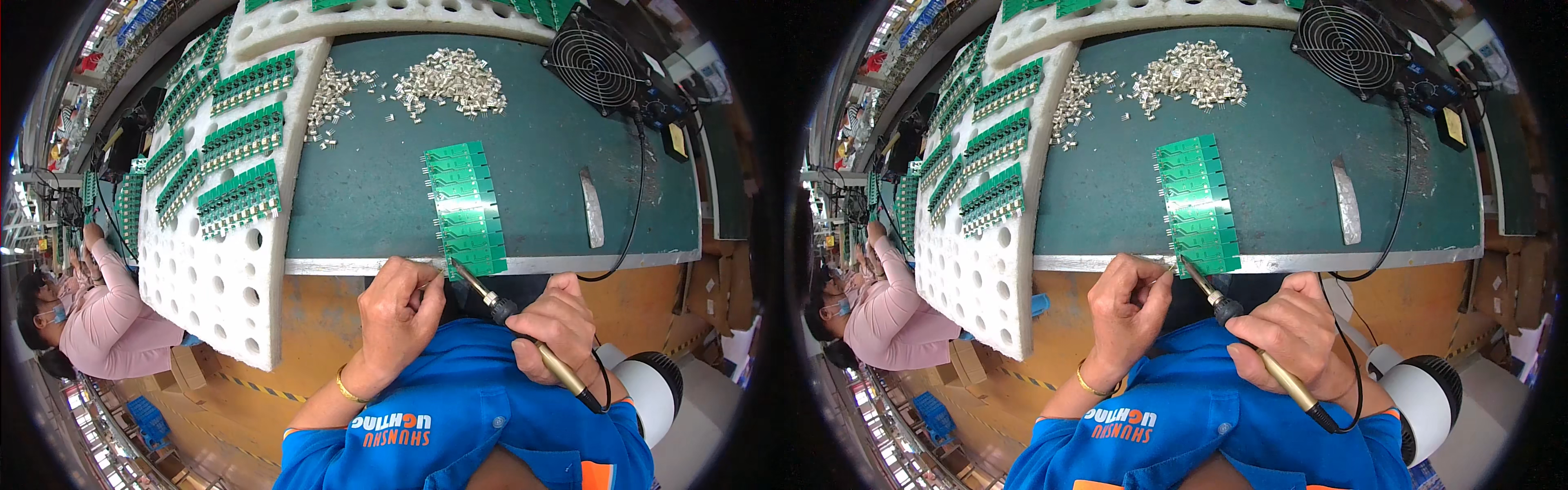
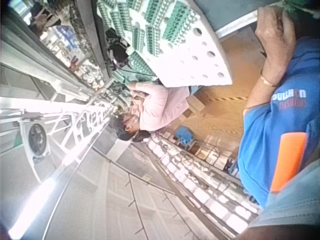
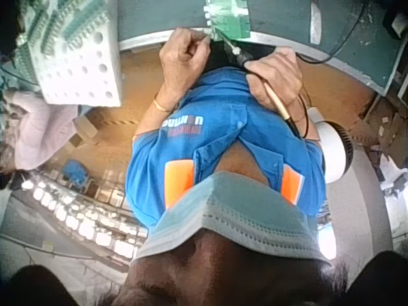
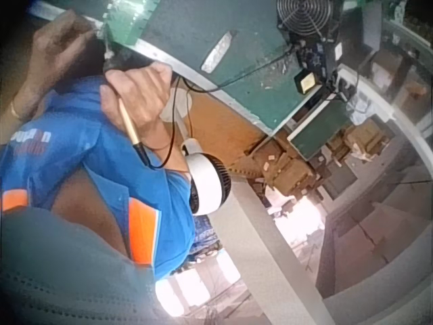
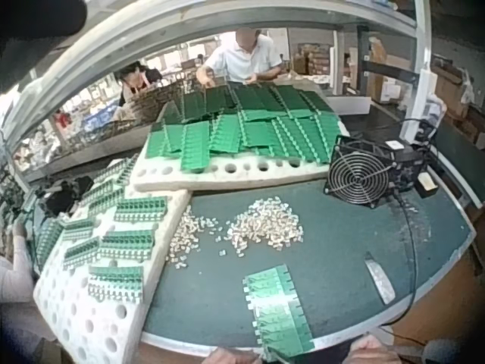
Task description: The person solders electronic components onto green circuit board strips with a soldering iron and solder wire.
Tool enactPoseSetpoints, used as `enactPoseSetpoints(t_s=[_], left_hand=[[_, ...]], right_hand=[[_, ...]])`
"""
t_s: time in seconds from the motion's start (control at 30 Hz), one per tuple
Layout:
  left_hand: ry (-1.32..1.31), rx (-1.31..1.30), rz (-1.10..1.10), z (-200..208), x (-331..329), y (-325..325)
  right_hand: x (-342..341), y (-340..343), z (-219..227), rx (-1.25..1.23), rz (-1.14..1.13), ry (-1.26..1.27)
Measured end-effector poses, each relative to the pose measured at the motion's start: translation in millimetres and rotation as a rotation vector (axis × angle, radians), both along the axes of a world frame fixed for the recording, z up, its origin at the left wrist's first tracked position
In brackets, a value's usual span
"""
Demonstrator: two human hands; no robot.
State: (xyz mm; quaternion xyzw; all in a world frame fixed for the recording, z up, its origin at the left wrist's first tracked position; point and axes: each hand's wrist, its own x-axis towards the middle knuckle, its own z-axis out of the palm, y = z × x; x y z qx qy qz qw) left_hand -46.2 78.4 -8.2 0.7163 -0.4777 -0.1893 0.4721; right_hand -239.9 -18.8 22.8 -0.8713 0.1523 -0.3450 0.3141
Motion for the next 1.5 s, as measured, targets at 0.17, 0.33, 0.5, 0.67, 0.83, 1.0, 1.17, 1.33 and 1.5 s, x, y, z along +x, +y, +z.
enactPoseSetpoints(t_s=[0.17, 0.33, 0.5, 0.67, 0.83, 1.0, 1.17, 1.33, 1.5], left_hand=[[0.006, 0.002, 0.008, -0.1, -0.9, -2.0], [0.0, -0.002, -0.008, 0.0, -0.4, -1.7], [0.01, 0.005, -0.003, 0.3, -0.9, -2.2], [0.002, -0.004, -0.011, -0.8, -0.6, -2.7], [-0.009, -0.004, 0.009, -0.3, -2.4, -4.1], [0.005, 0.001, -0.004, 1.0, -1.3, -3.8], [-0.012, -0.023, -0.016, 0.2, 0.3, -4.1], [0.006, 0.0, -0.02, 2.1, 0.2, -4.4], [-0.005, -0.004, -0.029, 1.7, 1.3, -5.0]], right_hand=[[0.9, -1.1, 0.1, -0.003, 0.005, 0.011], [0.1, -0.7, 0.2, -0.003, 0.013, 0.013], [-0.3, -1.0, 1.6, -0.005, 0.017, 0.018], [-1.3, 0.5, 3.1, -0.005, 0.022, 0.038], [-1.0, 0.9, 3.8, -0.009, 0.013, 0.05], [-1.5, 0.3, 4.2, -0.02, 0.021, 0.06], [-1.8, 0.8, 3.0, -0.027, 0.022, 0.046], [-1.7, 0.9, 4.0, -0.038, 0.027, 0.047], [-2.6, 0.0, 6.3, -0.036, 0.041, 0.064]])
